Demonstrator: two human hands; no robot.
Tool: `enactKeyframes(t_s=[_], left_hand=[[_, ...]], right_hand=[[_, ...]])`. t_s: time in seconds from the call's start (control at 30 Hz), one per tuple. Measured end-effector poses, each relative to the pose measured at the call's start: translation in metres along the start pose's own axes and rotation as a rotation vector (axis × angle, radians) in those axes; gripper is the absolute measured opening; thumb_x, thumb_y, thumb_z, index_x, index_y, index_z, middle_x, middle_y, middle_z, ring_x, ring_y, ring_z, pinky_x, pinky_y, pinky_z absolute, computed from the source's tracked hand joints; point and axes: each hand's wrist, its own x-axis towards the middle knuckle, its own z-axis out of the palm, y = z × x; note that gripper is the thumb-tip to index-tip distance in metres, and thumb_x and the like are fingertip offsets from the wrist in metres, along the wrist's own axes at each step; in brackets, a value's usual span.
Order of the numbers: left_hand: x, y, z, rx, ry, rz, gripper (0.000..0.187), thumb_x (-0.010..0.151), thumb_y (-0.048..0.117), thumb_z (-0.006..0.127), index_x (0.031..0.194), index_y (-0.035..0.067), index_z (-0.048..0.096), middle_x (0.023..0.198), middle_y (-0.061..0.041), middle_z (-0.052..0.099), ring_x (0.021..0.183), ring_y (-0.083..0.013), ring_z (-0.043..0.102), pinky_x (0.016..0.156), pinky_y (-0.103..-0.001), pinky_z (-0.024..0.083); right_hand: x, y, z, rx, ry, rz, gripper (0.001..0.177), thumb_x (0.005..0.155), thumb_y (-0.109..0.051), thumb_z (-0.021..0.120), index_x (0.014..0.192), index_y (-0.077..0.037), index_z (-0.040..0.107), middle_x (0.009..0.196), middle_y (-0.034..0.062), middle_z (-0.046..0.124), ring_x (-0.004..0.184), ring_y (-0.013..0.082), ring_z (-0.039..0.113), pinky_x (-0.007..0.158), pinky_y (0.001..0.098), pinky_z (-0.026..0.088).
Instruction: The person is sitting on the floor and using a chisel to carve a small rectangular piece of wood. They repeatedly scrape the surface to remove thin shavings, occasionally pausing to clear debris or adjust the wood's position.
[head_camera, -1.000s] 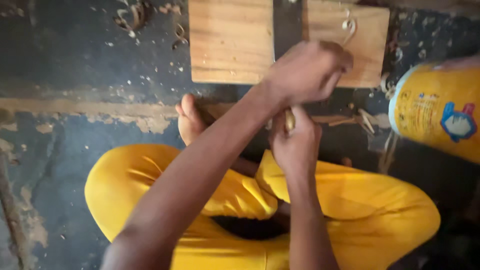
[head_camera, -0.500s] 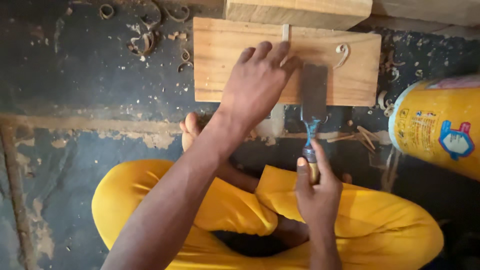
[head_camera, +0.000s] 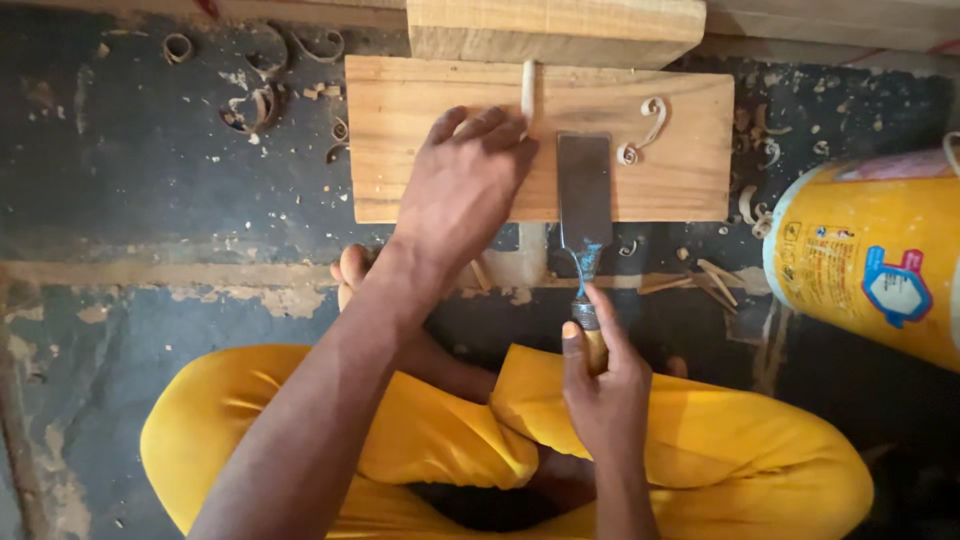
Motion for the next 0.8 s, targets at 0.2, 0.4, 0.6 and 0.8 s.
enactKeyframes(t_s=[0.2, 0.4, 0.6, 0.8], left_hand=[[-0.002, -0.008, -0.008, -0.092, 0.029, 0.027, 0.017, 0.095, 0.016, 0.062, 0.102, 0.011, 0.077, 0.121, -0.003, 0.072, 0.128, -0.0237, 0.061, 0.109, -0.044, 0.044], [-0.007, -0.011, 0.004, -0.134, 0.157, 0.013, 0.016, 0.097, 0.019, 0.066, 0.105, 0.011, 0.077, 0.122, -0.001, 0.073, 0.124, -0.0204, 0.062, 0.107, -0.043, 0.043], [-0.013, -0.009, 0.011, -0.143, 0.129, -0.024, 0.017, 0.097, 0.018, 0.067, 0.109, 0.013, 0.078, 0.123, 0.000, 0.072, 0.126, -0.0195, 0.062, 0.110, -0.042, 0.044], [-0.009, -0.016, 0.017, 0.059, 0.105, -0.023, 0.039, 0.091, 0.010, 0.061, 0.118, 0.032, 0.078, 0.142, -0.004, 0.062, 0.138, -0.0285, 0.050, 0.117, -0.052, 0.031]], right_hand=[[0.000, -0.006, 0.000, -0.039, -0.020, 0.018, 0.048, 0.099, -0.027, 0.064, 0.144, -0.009, 0.059, 0.098, 0.0160, 0.070, 0.078, 0.0163, 0.062, 0.079, 0.0337, 0.052], [-0.003, -0.012, -0.001, -0.044, -0.025, 0.153, 0.051, 0.096, -0.028, 0.065, 0.144, -0.014, 0.060, 0.070, 0.0081, 0.055, 0.060, 0.0148, 0.045, 0.058, 0.0337, 0.046], [-0.012, -0.018, -0.011, -0.189, -0.080, 0.199, 0.053, 0.099, -0.028, 0.066, 0.150, -0.016, 0.059, 0.072, 0.0161, 0.060, 0.060, 0.0188, 0.050, 0.062, 0.0341, 0.049], [-0.022, -0.022, -0.008, -0.149, -0.009, 0.000, 0.048, 0.096, -0.026, 0.066, 0.142, -0.013, 0.060, 0.080, 0.0127, 0.069, 0.066, 0.0190, 0.062, 0.077, 0.0371, 0.046]])
